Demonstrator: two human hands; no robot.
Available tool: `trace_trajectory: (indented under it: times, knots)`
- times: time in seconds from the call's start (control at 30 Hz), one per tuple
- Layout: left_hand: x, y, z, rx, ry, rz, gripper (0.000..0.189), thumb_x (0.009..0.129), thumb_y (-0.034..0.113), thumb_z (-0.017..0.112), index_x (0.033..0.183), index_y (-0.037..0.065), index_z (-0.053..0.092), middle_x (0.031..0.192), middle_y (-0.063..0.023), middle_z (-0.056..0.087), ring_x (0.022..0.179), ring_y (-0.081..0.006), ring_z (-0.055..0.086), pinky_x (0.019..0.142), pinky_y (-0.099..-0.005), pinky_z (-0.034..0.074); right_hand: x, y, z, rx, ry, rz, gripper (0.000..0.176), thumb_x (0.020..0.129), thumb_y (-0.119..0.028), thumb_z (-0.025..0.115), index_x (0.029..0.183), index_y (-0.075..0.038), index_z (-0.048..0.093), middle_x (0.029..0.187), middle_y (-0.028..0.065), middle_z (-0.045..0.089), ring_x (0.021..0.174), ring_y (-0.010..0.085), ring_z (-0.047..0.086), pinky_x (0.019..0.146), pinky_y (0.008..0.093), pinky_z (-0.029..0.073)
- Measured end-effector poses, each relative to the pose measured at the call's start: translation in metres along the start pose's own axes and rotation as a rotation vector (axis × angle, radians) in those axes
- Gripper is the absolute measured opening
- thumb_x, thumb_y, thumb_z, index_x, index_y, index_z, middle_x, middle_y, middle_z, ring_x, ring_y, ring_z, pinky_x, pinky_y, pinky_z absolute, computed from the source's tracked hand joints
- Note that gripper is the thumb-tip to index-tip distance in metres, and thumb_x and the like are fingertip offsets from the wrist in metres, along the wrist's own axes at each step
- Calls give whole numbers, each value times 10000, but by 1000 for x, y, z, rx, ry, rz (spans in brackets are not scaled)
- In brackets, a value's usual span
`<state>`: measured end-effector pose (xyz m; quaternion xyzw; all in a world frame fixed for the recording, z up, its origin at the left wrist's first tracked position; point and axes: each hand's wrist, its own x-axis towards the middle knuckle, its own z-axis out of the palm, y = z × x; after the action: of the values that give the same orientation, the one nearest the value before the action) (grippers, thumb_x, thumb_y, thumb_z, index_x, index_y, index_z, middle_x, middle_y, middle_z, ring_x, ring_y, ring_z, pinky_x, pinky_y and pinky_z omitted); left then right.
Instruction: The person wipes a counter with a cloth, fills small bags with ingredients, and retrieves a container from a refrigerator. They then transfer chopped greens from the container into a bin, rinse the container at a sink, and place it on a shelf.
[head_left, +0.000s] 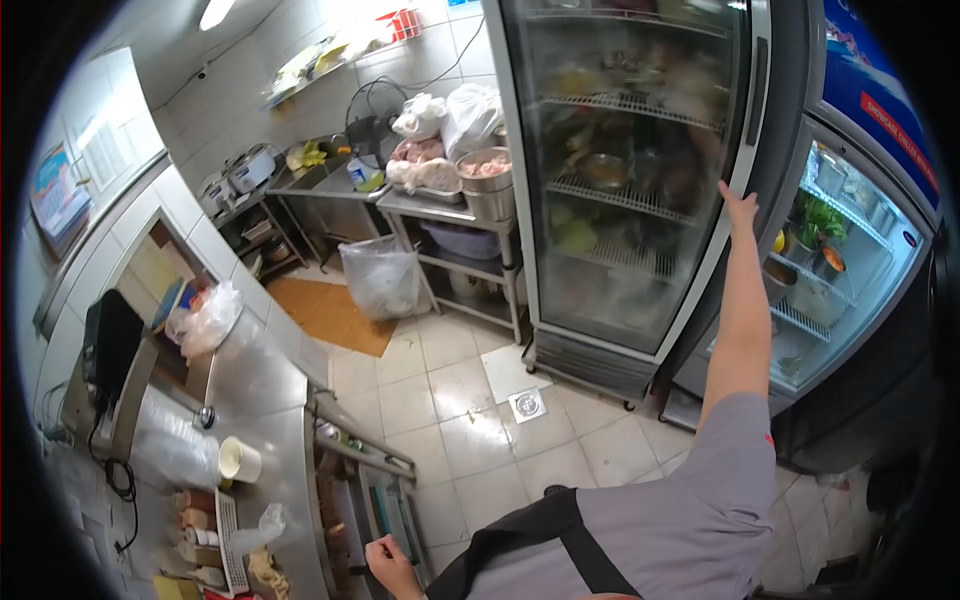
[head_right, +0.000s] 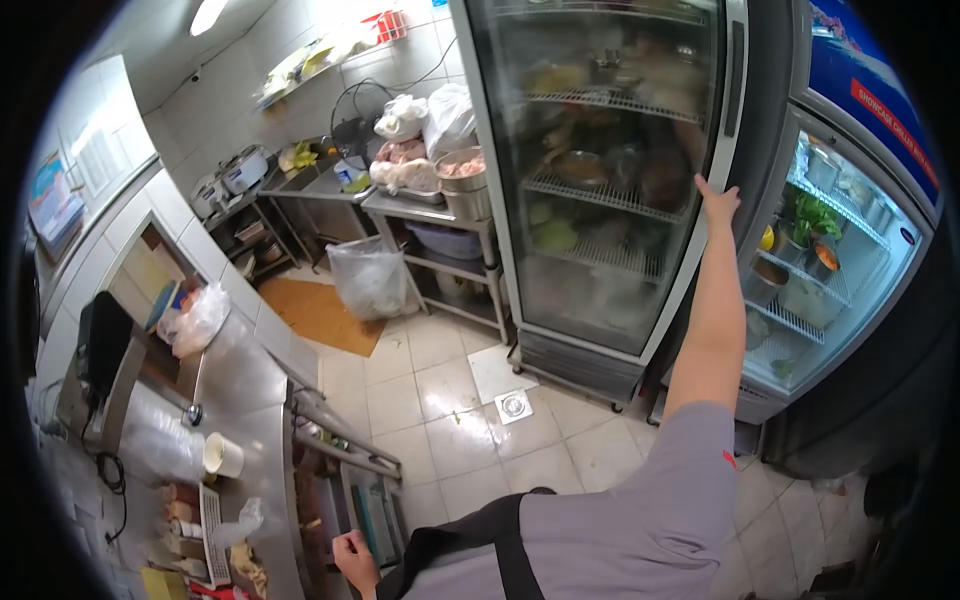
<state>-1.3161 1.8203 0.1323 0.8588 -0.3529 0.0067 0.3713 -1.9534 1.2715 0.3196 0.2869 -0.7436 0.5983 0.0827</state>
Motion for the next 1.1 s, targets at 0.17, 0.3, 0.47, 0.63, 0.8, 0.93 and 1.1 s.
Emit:
trace_trajectory:
  times: [0.17,0.3,0.47,0.63,0.8,0.93,1.1]
  knots:
    - [25,82,18,19,-139,321,127,792,117,599,739,12,552,780,-121,509,779,-303,507,675,-374,412,22,22,22,325,-337,-112,827,613,-417,805,1190,69,467,1149,198,562,1090,300,528,918,357,392]
    - [33,113,27,-4,-136,346,106,786,84,602,746,1,551,778,-122,516,769,-297,510,681,-368,416,10,32,20,376,-222,-93,792,550,-426,842,1051,94,518,1021,205,588,971,275,568,836,348,435]
    - [33,158,62,-179,-192,525,93,770,67,631,749,2,567,800,-123,550,784,-297,527,695,-357,426,-43,43,-27,368,-126,-128,701,559,-414,839,974,63,536,936,146,574,855,243,559,776,334,440]
    - [15,213,105,-449,-378,610,95,767,71,643,738,4,583,790,-126,559,757,-294,541,679,-356,433,-138,36,-117,936,-300,11,410,835,-398,620,728,-4,578,597,23,512,556,88,471,538,213,371]
    - [5,241,132,-532,-500,653,135,823,97,587,939,29,594,953,-130,566,926,-280,530,792,-336,419,-148,-14,-156,973,-410,122,467,902,-347,525,549,-42,543,490,25,492,404,91,433,388,213,314]
    - [31,226,161,-921,-645,373,522,962,406,270,1220,-9,451,1255,-128,473,1184,-233,411,989,-331,292,-100,-82,-133,1055,-484,-36,410,890,-310,550,589,-32,569,512,22,493,436,93,441,420,223,330]
    - [83,163,229,-998,-404,-96,689,959,507,212,1364,-49,253,1376,-113,347,1267,-202,314,1050,-319,211,-36,-201,-72,995,-695,-383,311,873,-273,563,701,-15,594,597,25,532,464,98,460,457,229,358]
